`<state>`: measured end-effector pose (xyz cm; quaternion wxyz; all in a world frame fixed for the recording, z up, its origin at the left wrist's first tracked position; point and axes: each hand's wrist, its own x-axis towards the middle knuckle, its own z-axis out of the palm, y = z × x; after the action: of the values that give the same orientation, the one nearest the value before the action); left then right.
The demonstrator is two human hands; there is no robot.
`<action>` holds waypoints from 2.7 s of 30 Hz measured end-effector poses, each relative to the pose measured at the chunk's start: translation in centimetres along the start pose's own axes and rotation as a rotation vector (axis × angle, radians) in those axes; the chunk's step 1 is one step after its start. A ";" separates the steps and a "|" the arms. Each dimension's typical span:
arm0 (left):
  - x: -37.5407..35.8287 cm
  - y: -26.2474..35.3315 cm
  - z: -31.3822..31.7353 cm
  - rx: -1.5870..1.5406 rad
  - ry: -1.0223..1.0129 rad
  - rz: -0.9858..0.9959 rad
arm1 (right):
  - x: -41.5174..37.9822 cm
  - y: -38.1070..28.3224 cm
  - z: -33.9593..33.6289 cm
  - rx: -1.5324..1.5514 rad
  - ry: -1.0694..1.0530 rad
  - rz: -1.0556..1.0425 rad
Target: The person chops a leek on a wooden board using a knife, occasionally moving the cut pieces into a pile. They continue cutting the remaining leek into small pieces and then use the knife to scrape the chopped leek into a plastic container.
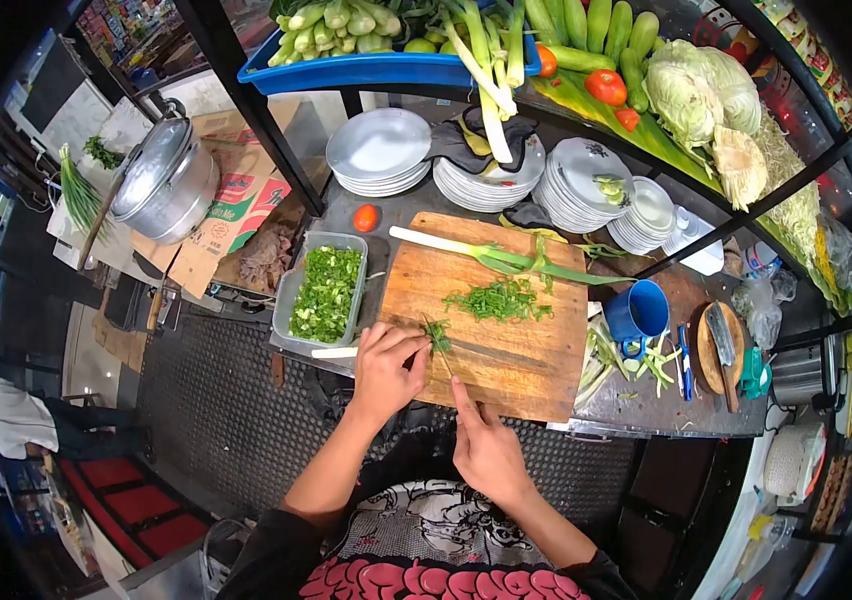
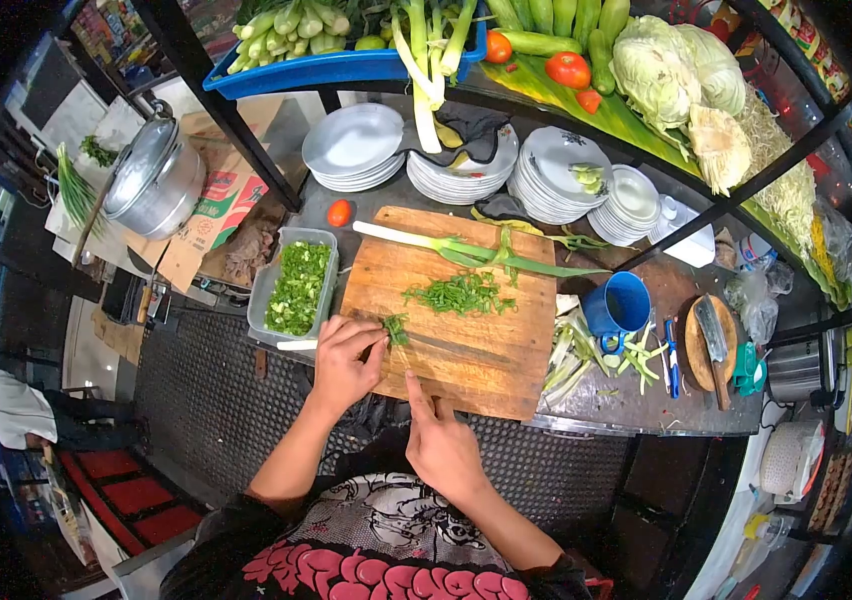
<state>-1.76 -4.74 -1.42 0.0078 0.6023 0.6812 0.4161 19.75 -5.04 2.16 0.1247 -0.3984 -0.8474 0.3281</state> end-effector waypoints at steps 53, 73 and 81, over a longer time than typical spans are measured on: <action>-0.1 0.4 -0.8 0.025 -0.022 -0.010 | -6.5 0.8 -1.4 0.181 -0.010 0.110; -0.5 0.7 -0.5 0.034 0.009 -0.046 | -1.1 -0.7 0.9 -0.051 -0.008 0.040; -0.7 0.4 -0.3 -0.007 0.018 -0.063 | -7.6 1.5 -0.8 0.155 -0.012 0.083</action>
<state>-1.43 -5.51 -1.33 0.0170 0.5769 0.6984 0.4232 26.02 -9.74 2.15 0.1364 -0.4206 -0.8029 0.3999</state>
